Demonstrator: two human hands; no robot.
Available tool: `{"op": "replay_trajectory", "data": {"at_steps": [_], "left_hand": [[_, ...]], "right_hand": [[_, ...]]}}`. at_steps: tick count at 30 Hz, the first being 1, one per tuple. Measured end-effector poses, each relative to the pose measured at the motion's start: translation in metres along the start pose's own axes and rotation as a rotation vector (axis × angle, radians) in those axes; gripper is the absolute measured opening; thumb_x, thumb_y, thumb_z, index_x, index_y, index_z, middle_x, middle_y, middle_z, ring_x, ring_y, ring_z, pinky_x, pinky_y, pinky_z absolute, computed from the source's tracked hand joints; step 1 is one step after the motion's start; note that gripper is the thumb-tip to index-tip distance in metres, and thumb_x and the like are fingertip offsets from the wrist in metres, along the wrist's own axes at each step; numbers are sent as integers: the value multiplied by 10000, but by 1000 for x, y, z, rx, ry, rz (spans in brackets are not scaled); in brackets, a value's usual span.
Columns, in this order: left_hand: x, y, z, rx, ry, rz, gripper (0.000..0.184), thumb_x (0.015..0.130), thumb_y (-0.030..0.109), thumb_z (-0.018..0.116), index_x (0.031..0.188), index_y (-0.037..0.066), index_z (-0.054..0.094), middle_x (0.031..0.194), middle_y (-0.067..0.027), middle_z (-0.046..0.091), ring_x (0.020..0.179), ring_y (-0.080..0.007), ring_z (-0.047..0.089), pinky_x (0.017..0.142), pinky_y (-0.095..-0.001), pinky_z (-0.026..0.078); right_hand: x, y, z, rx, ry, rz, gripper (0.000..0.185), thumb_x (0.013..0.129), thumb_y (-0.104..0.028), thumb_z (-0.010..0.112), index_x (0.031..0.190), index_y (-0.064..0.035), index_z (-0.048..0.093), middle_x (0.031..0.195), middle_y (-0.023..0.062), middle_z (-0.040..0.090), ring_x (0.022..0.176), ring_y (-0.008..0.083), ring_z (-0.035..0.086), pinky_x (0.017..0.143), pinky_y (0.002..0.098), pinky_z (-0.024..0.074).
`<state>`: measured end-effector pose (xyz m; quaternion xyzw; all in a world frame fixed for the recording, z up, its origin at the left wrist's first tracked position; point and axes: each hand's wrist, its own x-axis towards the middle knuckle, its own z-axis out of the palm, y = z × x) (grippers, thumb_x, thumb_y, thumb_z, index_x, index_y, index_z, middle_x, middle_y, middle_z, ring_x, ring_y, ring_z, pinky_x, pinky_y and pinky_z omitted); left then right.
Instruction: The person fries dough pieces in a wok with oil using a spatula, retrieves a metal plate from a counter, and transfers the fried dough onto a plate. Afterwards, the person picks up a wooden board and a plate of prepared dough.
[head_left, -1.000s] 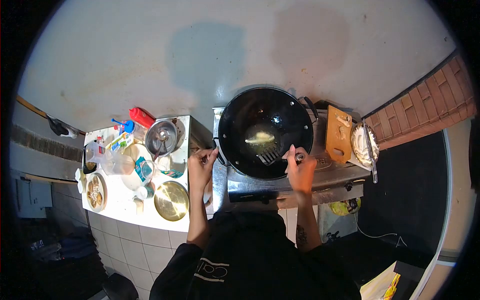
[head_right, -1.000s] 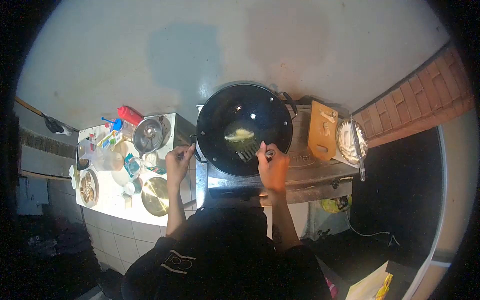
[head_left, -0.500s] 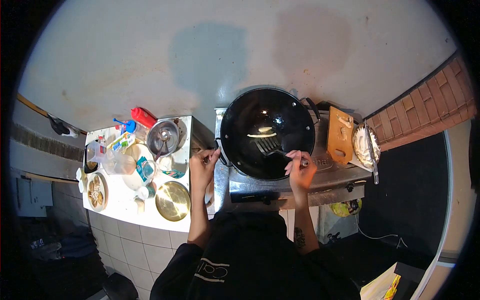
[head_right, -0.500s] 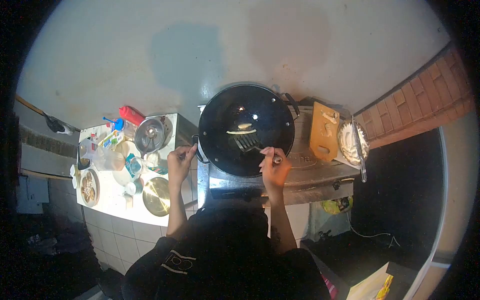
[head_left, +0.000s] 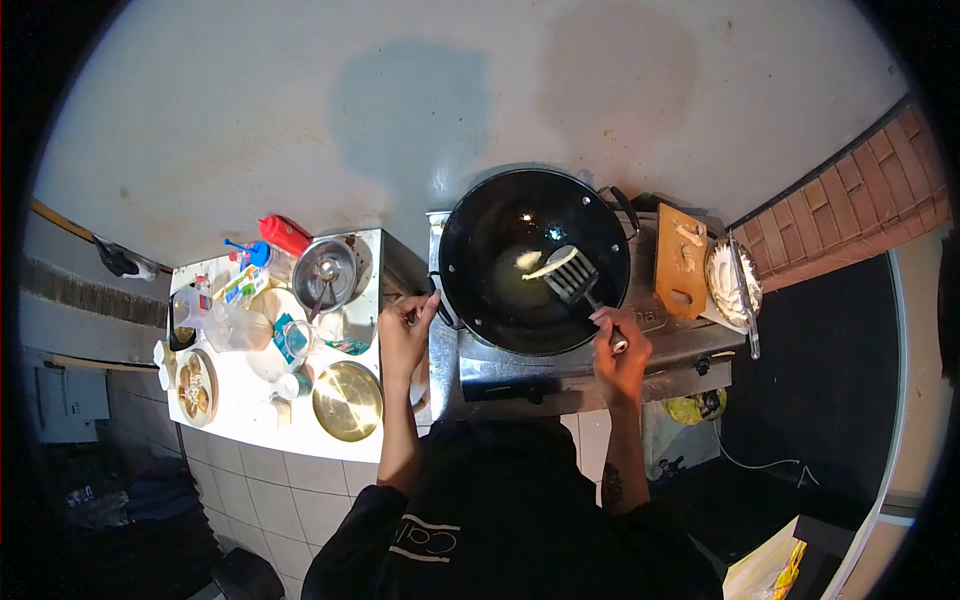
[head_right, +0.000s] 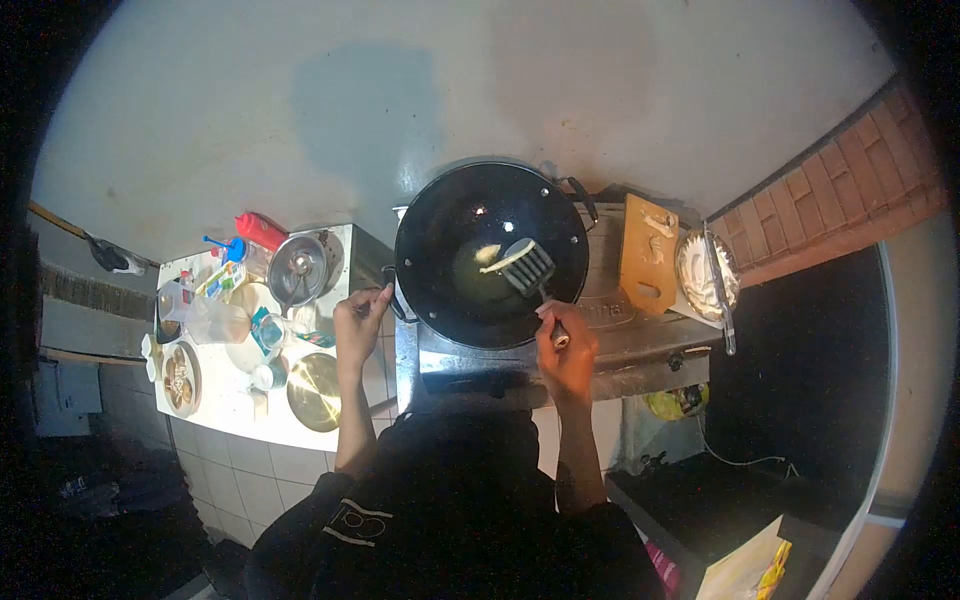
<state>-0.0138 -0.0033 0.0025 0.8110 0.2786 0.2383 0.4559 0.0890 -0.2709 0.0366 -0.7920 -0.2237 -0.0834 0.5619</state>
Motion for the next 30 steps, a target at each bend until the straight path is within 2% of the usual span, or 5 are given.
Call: {"op": "replay_trajectory", "data": {"at_steps": [2,5,11,13,30], "left_hand": [[0,1,0,-5,11,19,279,807,228,697,787,-49,666,580,-76,544,526,-119,450,499,-269,358],[0,0,0,12,5,-4,284,808,229,697,785,-52,664,582,-79,544,530,-120,455,505,-271,369],[0,6,-1,16,-4,-1,289,809,220,696,778,-64,655,589,-89,547,545,-121,470,525,-277,390],[0,8,-1,2,-5,-14,283,810,211,695,777,-66,651,587,-87,543,544,-121,464,524,-276,385],[-1,-3,2,-25,3,-9,280,813,212,695,767,-60,651,570,-65,522,528,-107,435,508,-265,366]], "right_hand": [[4,-10,-2,-143,-11,-215,38,837,33,514,856,29,547,863,134,614,672,151,585,569,248,465],[-4,-24,-5,-170,-155,-93,123,794,56,564,910,17,555,921,143,608,763,263,624,663,336,502],[-15,-30,-1,-177,-238,-314,214,715,91,634,903,29,554,918,151,598,775,313,611,655,357,501],[-14,-34,2,-150,-233,-339,183,756,118,565,916,33,537,909,154,591,721,263,602,623,313,486],[-20,-51,10,-77,-259,-340,243,686,109,642,891,28,538,900,144,598,779,287,623,650,336,512]]}}
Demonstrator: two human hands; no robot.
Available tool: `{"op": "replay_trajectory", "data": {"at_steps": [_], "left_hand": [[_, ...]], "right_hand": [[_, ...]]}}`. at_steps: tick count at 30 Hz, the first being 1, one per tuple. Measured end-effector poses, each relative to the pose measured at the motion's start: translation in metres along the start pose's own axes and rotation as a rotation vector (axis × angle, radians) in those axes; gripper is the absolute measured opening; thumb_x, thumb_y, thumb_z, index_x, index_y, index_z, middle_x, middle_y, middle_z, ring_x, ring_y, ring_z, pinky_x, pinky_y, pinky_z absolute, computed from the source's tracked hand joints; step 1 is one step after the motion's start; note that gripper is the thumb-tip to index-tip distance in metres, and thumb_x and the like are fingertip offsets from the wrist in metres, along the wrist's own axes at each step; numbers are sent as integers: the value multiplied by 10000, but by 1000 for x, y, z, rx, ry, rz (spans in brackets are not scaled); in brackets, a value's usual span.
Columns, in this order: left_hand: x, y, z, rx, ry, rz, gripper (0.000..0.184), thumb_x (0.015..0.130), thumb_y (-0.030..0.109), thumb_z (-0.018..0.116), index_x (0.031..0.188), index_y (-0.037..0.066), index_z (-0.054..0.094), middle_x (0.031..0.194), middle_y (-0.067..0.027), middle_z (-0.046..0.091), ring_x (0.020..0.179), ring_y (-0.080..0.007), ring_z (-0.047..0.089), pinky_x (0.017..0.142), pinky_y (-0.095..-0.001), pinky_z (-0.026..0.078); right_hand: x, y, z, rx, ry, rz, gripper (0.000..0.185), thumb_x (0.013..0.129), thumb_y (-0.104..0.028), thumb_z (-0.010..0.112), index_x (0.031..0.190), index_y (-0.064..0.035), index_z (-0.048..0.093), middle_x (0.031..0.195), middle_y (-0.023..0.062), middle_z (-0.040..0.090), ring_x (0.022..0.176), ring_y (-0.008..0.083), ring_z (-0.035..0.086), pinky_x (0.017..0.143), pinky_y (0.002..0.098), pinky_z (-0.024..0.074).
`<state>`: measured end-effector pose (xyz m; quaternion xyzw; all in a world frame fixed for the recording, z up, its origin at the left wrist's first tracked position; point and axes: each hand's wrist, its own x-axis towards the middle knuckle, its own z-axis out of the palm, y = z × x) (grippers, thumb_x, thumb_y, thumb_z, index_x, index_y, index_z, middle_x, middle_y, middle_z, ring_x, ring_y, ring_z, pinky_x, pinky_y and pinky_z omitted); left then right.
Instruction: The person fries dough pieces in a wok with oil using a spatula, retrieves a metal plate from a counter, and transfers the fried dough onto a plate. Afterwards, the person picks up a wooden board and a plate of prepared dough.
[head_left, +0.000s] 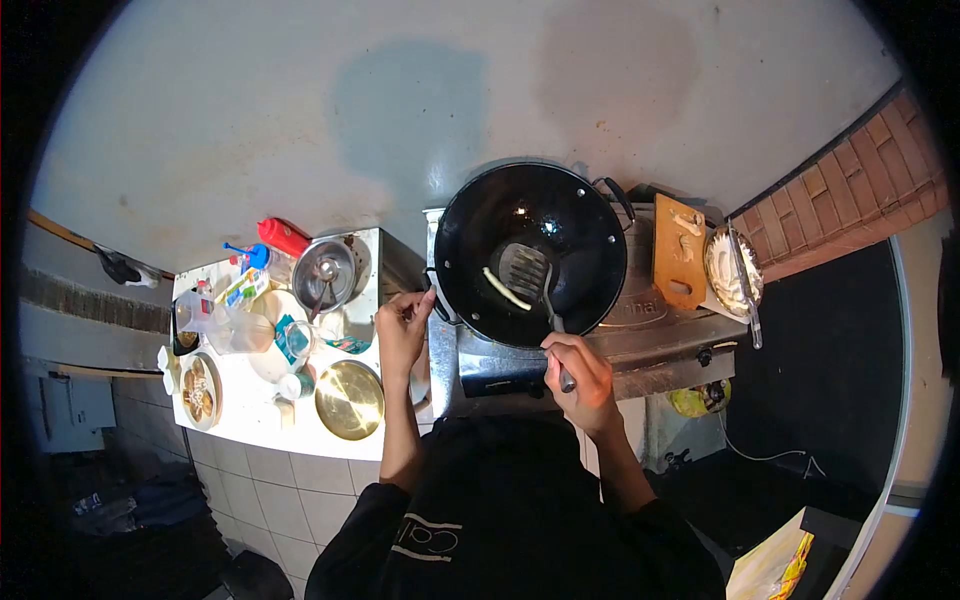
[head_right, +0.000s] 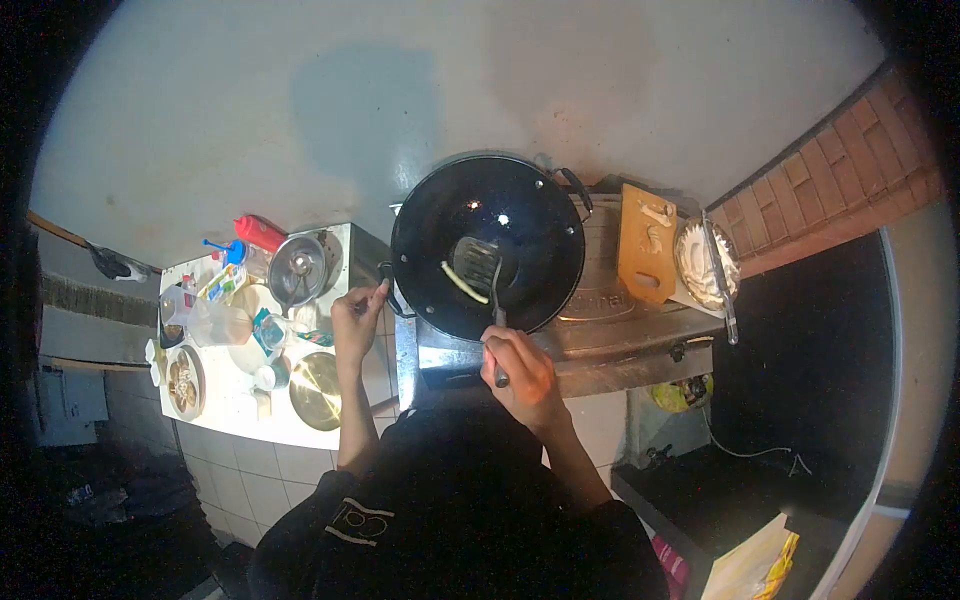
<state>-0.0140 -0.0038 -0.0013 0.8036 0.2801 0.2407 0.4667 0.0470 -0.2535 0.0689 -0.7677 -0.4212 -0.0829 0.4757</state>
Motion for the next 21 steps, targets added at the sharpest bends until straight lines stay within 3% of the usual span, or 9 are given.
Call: {"op": "replay_trajectory", "data": {"at_steps": [10,16,21], "left_hand": [[-1,8,-1,40,10,-5,269,811,206,696,781,-58,659,570,-62,524,529,-105,441,509,-264,369],[-1,7,-1,28,19,13,265,811,207,697,786,-55,663,573,-74,530,527,-112,444,509,-268,371],[-1,7,-1,51,26,5,269,807,215,700,788,-52,667,572,-80,538,520,-120,448,509,-272,374]], "right_hand": [[-2,10,0,11,38,74,196,731,108,616,891,30,534,900,151,593,772,292,622,664,327,500],[5,27,0,71,66,275,112,798,75,570,880,21,516,861,115,581,670,200,585,605,278,461],[2,47,6,151,106,281,66,824,59,540,871,16,521,866,89,589,633,135,554,572,245,432]]}}
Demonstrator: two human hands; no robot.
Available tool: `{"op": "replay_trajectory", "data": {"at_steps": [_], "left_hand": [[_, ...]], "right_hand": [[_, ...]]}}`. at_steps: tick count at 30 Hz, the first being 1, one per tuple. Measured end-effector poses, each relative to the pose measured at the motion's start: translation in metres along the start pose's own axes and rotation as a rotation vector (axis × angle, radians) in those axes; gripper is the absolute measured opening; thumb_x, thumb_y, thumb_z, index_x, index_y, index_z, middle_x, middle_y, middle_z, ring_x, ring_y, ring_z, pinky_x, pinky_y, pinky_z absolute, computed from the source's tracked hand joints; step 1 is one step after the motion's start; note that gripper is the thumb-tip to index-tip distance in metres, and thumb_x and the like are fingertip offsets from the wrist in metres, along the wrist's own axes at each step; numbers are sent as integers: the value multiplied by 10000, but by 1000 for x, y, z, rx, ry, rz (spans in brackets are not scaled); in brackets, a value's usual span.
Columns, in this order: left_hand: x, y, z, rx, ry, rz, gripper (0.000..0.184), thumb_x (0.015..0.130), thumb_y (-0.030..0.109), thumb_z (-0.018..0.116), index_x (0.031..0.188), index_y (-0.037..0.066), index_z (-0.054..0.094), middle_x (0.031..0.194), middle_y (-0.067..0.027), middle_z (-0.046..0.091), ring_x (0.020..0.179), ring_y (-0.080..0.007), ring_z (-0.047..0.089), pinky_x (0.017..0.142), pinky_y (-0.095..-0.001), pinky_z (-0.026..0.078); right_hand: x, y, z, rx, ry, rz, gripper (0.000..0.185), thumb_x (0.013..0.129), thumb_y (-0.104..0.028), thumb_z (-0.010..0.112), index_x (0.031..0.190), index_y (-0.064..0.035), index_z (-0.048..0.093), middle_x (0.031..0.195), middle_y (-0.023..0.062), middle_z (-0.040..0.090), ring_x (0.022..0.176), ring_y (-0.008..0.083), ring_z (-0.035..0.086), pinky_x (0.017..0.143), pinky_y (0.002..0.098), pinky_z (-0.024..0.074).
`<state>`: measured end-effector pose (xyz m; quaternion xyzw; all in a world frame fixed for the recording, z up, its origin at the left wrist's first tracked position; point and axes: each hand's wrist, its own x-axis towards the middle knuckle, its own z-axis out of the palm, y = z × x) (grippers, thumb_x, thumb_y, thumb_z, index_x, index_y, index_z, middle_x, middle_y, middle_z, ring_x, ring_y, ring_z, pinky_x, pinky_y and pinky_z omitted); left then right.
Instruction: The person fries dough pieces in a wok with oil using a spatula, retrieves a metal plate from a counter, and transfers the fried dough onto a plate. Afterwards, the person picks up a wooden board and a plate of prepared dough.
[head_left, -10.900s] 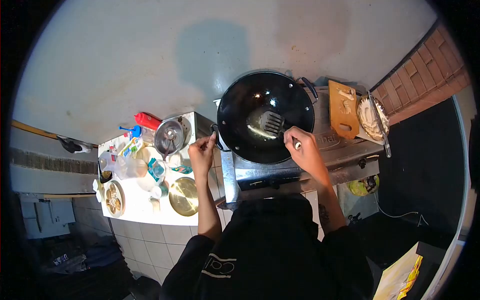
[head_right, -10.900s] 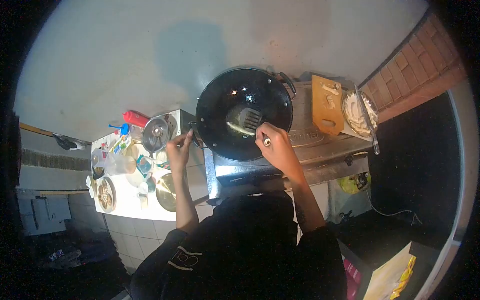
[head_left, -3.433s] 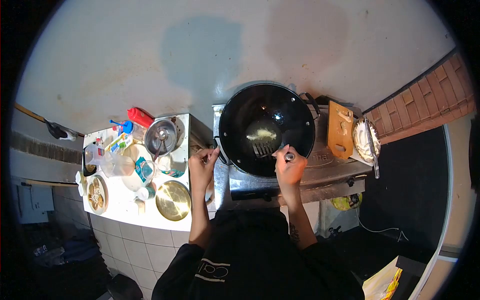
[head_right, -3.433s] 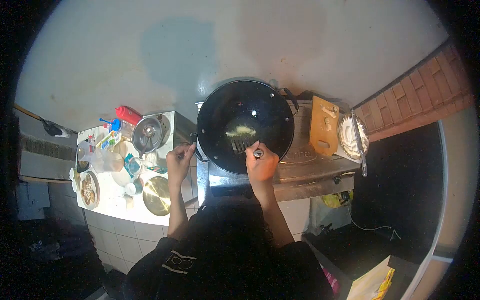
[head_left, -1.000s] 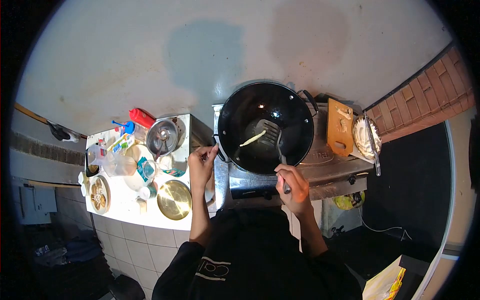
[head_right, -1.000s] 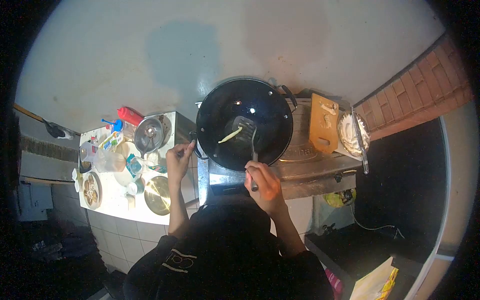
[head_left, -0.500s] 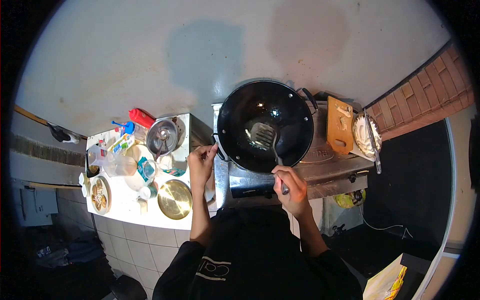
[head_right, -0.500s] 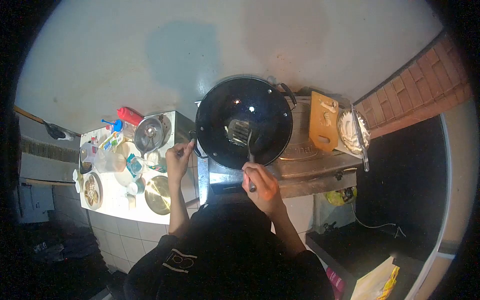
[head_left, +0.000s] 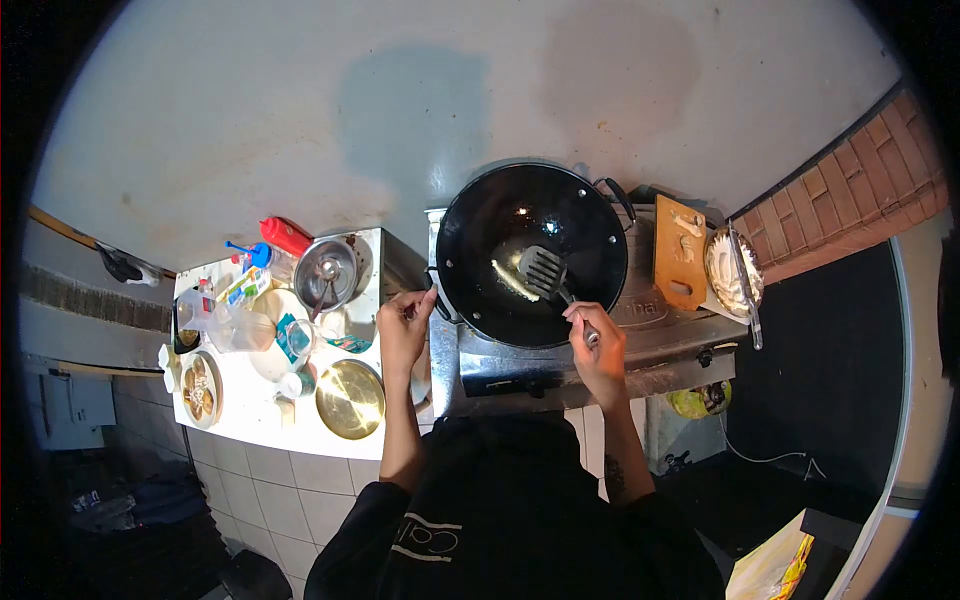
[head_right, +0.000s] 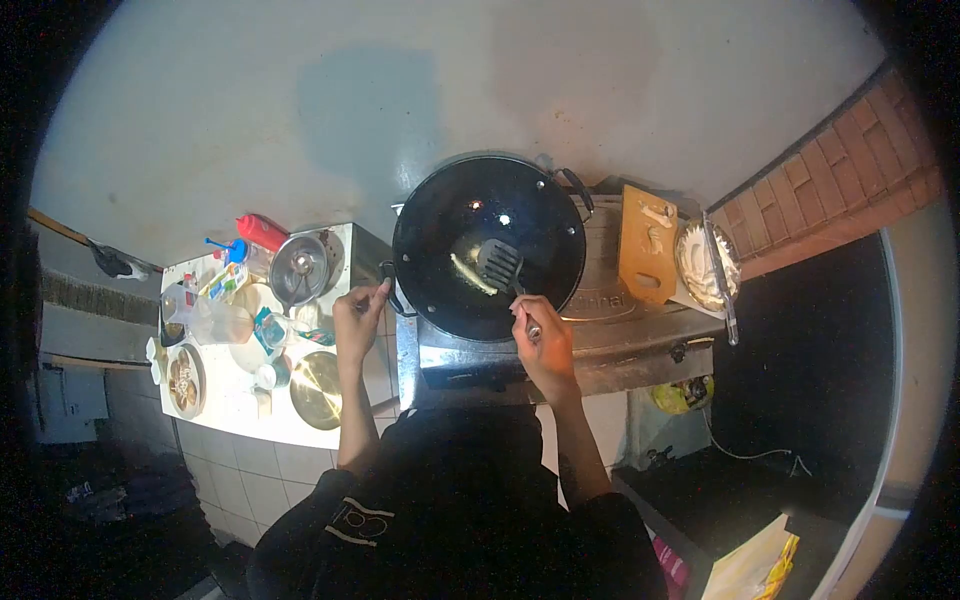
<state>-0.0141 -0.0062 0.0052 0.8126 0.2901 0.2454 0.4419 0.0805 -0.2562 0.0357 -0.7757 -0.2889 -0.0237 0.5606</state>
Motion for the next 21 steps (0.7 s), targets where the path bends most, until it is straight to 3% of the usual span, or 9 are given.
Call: {"op": "replay_trajectory", "data": {"at_steps": [4,8,16,17,19,21], "left_hand": [[1,0,1,5,7,18,274,806,219,702,780,-51,665,571,-79,542,520,-118,453,511,-272,376],[0,-1,0,-9,-9,-12,277,809,220,699,773,-52,663,572,-77,543,522,-114,452,513,-271,377],[1,-1,0,-5,-11,18,262,810,204,698,780,-54,662,582,-75,543,537,-114,461,521,-269,383],[1,-1,0,-5,-12,18,262,810,204,698,780,-54,662,582,-75,543,537,-114,461,521,-269,383],[1,-3,1,-16,-9,25,251,808,195,700,787,-52,664,589,-77,545,542,-116,467,523,-270,384],[1,-3,1,-21,-5,25,253,809,198,699,787,-52,664,588,-78,546,541,-117,468,523,-270,384]], "right_hand": [[0,14,1,134,20,147,48,847,54,502,870,17,521,871,72,603,615,96,526,560,236,424],[1,11,3,187,57,152,43,850,57,494,859,22,517,866,78,607,611,89,521,560,234,429],[-4,2,3,164,21,66,55,840,68,510,865,19,517,865,96,608,709,117,555,600,241,444],[-5,3,5,164,21,66,55,840,68,510,865,19,517,865,96,608,709,117,555,600,241,444],[-5,6,8,121,49,-34,70,889,24,471,850,20,529,870,95,610,564,72,503,500,205,408],[-4,3,6,114,46,3,39,865,40,495,855,17,524,868,102,607,625,104,531,545,225,423]]}}
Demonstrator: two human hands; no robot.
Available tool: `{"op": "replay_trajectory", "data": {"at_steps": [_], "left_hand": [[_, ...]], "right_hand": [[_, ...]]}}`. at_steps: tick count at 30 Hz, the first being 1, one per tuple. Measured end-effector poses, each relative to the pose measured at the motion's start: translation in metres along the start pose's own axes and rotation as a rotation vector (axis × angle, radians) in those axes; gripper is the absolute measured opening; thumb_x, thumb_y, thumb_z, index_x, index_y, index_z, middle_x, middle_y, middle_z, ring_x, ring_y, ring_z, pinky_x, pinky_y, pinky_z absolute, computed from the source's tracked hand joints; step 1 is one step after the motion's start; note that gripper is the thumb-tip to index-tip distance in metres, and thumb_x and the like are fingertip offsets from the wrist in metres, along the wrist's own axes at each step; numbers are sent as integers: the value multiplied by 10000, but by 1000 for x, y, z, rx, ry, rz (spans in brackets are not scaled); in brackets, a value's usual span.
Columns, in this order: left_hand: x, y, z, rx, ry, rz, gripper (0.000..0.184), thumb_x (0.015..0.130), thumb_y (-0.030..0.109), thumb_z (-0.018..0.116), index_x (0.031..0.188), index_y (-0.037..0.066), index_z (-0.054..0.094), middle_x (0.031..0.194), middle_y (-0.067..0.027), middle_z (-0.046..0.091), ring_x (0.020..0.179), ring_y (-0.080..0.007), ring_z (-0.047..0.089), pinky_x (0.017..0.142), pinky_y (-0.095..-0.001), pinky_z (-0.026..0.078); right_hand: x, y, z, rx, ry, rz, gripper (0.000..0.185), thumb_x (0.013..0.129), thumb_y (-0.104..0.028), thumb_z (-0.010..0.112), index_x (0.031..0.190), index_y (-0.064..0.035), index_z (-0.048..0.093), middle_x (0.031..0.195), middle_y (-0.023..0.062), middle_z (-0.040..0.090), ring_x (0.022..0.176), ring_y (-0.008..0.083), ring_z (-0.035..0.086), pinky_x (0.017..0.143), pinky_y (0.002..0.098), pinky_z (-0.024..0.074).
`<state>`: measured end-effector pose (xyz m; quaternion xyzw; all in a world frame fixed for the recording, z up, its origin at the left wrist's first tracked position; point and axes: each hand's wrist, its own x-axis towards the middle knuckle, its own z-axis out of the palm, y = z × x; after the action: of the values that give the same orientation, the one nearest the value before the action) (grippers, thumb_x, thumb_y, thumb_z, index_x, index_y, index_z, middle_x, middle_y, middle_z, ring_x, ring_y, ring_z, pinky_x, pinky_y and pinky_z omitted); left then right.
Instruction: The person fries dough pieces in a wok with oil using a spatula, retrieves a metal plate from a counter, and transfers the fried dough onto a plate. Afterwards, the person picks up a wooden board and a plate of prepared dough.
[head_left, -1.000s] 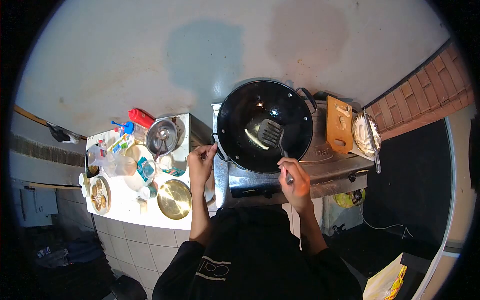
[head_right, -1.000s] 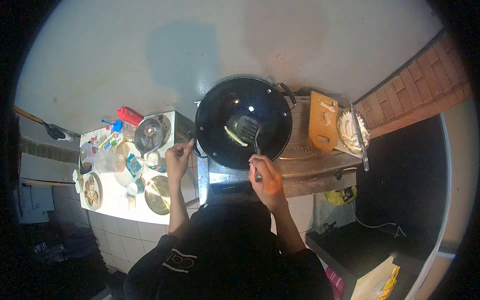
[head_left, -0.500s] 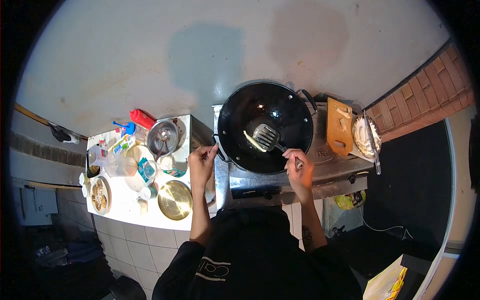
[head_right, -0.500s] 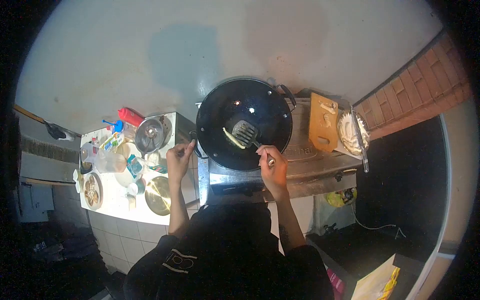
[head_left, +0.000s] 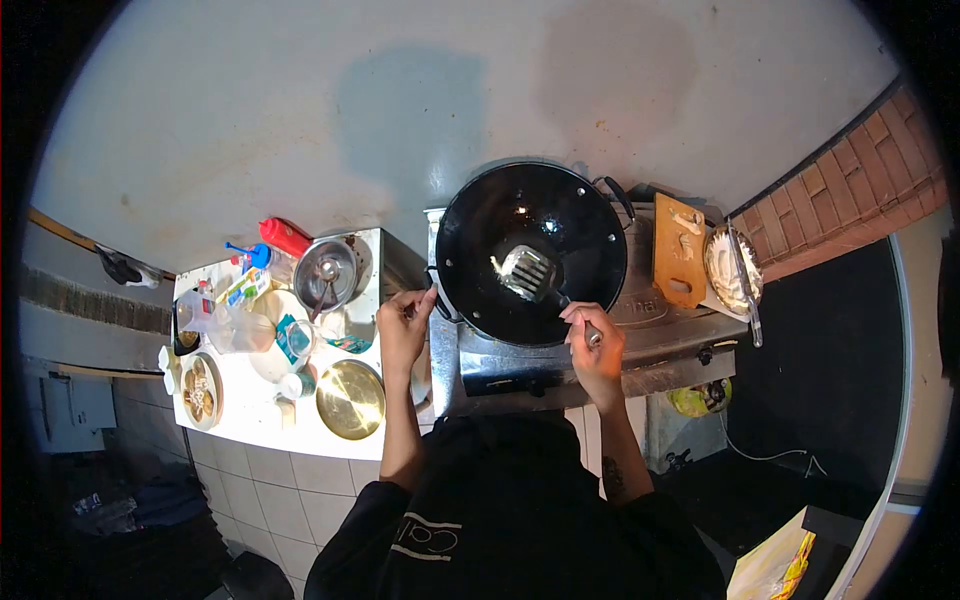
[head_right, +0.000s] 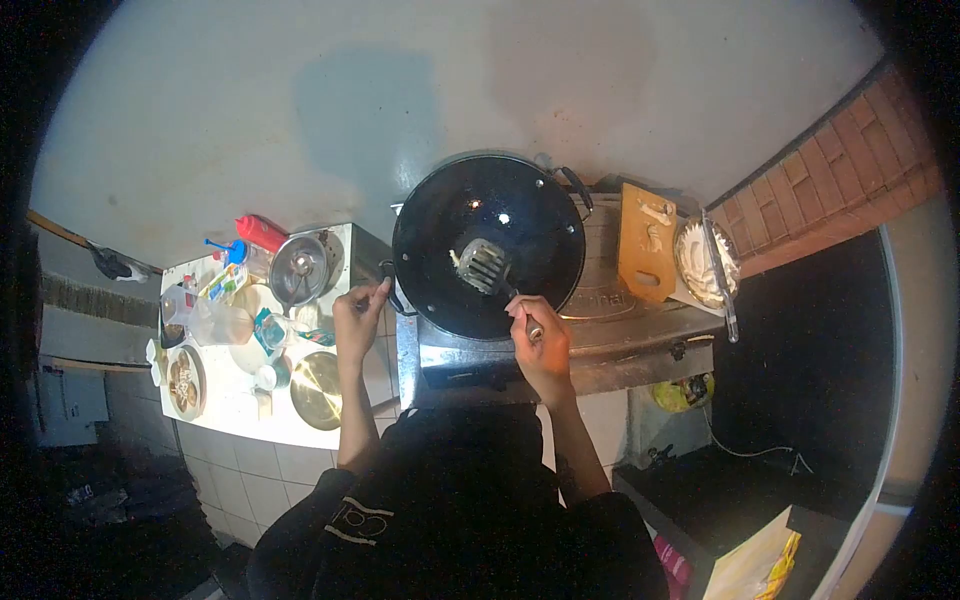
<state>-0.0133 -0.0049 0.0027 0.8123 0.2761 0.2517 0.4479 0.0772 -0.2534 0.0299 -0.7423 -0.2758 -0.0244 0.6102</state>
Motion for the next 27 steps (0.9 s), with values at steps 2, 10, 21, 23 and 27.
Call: {"op": "replay_trajectory", "data": {"at_steps": [2,10,21,23,27], "left_hand": [[0,0,0,-5,3,2,255,809,200,699,787,-52,664,588,-78,547,540,-118,469,523,-270,384],[0,1,-1,-3,-27,-46,286,809,213,699,779,-67,652,590,-82,541,547,-110,462,518,-272,377],[0,0,-1,6,-19,-40,282,806,227,702,789,-52,665,586,-81,530,539,-120,457,517,-277,374],[1,0,-1,0,-21,-51,284,805,230,703,789,-51,666,586,-83,529,537,-126,459,518,-279,374],[1,-1,-1,25,-27,-25,289,804,237,703,793,-49,666,586,-86,525,529,-132,452,516,-282,374]], "right_hand": [[2,-1,-1,-9,1,36,47,841,57,520,860,14,520,865,110,605,686,136,560,591,245,438],[5,12,1,-39,17,28,44,840,59,519,849,15,522,856,97,605,645,106,546,557,232,423],[0,5,6,77,34,90,64,842,75,504,842,13,521,855,85,607,650,94,547,567,230,431],[0,3,6,57,27,63,64,840,76,506,842,13,519,853,89,607,670,105,558,581,236,440],[-3,-1,6,15,4,29,63,829,78,515,842,17,516,842,112,608,694,150,583,606,256,455]]}}
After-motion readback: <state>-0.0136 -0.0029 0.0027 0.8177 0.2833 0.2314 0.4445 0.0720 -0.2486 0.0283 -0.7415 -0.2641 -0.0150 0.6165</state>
